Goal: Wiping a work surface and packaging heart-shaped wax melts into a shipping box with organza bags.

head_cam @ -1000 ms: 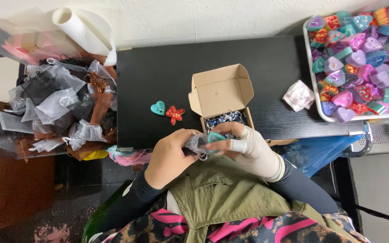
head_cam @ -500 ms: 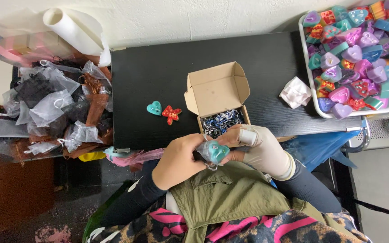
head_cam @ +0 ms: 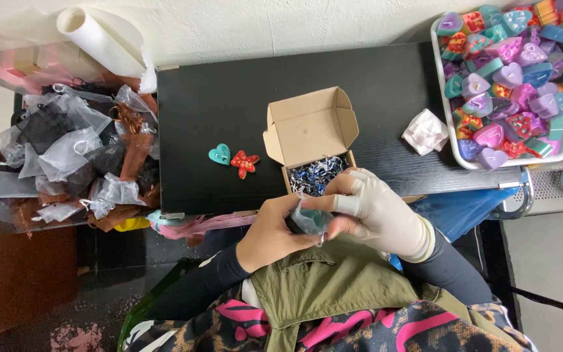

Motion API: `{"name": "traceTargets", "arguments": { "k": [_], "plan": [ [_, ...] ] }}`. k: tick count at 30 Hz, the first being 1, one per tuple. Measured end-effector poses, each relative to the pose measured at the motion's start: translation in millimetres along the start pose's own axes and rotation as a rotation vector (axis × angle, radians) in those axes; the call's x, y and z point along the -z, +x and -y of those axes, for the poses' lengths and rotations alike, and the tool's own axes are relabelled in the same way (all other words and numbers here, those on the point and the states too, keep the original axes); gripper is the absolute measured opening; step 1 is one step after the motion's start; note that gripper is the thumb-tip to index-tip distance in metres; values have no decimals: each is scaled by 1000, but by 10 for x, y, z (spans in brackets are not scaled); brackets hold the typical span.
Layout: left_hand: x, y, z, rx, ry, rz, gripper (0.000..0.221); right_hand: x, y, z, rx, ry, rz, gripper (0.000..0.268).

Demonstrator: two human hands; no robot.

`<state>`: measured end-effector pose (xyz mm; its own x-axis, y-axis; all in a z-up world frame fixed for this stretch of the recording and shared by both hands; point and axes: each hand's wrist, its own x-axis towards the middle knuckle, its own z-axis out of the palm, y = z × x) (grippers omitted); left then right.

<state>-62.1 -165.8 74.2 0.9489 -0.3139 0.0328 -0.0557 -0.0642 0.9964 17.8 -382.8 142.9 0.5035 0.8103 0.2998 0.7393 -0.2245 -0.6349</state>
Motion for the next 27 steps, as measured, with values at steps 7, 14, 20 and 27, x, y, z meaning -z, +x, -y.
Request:
{"name": "traceTargets", "arguments": {
  "k": [7, 14, 20, 27],
  "plan": [
    [-88, 14, 60, -30, -29, -134, 42, -209, -86, -31, 26, 55, -194, 44],
    [-49, 27, 60, -10, -221, 90, 63, 1, -184, -112, 93, 179, -103, 28],
    [24, 19, 235, 22, -265, 162, 53, -11, -295, -156, -60, 455, 6, 25],
    [24, 46, 100, -182, 241, -106, 31, -232, -401, -100, -371, 656, -13, 27]
  ]
}}
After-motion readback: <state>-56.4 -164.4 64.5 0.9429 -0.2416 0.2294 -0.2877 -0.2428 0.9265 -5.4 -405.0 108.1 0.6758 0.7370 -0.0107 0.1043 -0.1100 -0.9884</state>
